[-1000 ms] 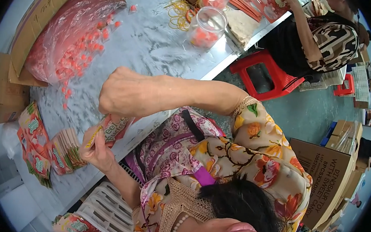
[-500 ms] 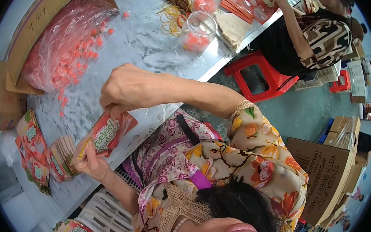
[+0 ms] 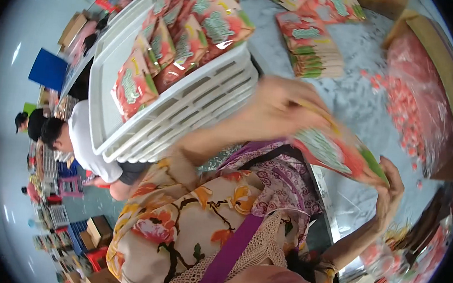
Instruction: Packing small individual candies into plastic zip-lock pouches at a factory assembly line.
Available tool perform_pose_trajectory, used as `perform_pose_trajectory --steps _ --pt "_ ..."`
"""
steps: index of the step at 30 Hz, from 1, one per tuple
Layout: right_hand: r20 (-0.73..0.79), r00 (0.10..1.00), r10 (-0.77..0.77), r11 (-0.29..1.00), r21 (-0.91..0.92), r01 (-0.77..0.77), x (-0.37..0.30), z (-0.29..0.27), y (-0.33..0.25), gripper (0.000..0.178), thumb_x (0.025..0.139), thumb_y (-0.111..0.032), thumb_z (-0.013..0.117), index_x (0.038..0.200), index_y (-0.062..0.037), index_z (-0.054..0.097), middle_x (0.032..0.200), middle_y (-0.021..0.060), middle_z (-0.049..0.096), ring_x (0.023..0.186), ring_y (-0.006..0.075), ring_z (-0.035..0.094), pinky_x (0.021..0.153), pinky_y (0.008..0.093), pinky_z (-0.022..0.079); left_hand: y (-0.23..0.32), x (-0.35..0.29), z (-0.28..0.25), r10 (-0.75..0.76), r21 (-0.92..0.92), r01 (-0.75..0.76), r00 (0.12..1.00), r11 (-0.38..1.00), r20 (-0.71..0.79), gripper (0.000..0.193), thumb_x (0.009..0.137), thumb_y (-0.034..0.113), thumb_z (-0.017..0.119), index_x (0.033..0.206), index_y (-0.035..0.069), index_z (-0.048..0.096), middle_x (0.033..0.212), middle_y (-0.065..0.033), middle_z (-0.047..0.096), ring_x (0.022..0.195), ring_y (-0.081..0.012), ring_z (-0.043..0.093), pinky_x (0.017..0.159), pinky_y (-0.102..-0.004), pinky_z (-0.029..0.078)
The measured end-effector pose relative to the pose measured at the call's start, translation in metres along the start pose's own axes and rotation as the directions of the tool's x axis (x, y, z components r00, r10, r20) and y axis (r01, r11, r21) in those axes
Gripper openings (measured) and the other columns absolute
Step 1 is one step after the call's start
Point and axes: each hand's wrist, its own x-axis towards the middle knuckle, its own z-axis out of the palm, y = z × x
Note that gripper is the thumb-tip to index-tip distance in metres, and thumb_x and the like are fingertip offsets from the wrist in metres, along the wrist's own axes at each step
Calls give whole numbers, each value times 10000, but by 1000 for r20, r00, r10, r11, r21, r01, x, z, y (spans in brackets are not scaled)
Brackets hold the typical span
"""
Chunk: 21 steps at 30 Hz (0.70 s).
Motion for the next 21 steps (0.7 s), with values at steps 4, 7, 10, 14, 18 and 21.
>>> perform_pose_trajectory --steps 4,7,10,14,18,21 --pt "64 965 254 958 -155 -241 37 10 68 334 873 -149 670 1159 18 627 857 46 623 749 131 558 712 254 472 47 -70 -142 100 370 253 693 894 -714 233 827 75 665 1049 3 653 833 -54 682 629 -88 588 538 -241 460" --pt "156 952 262 899 -397 -182 44 17 106 304 877 -110 626 1152 19 637 870 24 632 769 118 556 733 255 468 127 -113 -241 237 482 192 683 855 -691 234 848 136 664 935 -81 676 859 -105 691 725 -132 648 653 -244 508" --pt "173 932 317 887 -402 -227 31 11 135 292 876 -110 628 1131 32 641 879 39 648 773 114 560 725 259 470 119 -153 -319 164 622 644 624 445 -764 280 855 264 676 892 -12 714 805 -39 676 687 -107 582 641 -258 471" --pt "56 921 385 867 -364 -340 22 10 116 286 881 -138 627 1109 33 646 868 37 655 755 109 565 700 265 473 14 -247 -414 64 721 663 726 201 -685 423 914 417 558 818 15 650 706 -12 578 616 -148 481 585 -328 392" --pt "103 962 251 840 -517 -164 65 8 126 241 873 -125 630 1080 -7 665 887 91 691 755 135 622 692 279 492 -31 -304 -430 -194 465 761 592 452 -782 462 983 430 443 875 38 663 644 79 459 572 -31 371 501 -233 296" --pt "-243 965 98 773 -592 -228 64 -45 143 246 840 -146 679 1058 -32 680 952 116 689 839 204 656 764 316 507 -15 -236 -396 -39 667 699 697 258 -716 364 984 251 470 1217 5 603 1124 -143 637 1032 -245 589 923 -353 443"
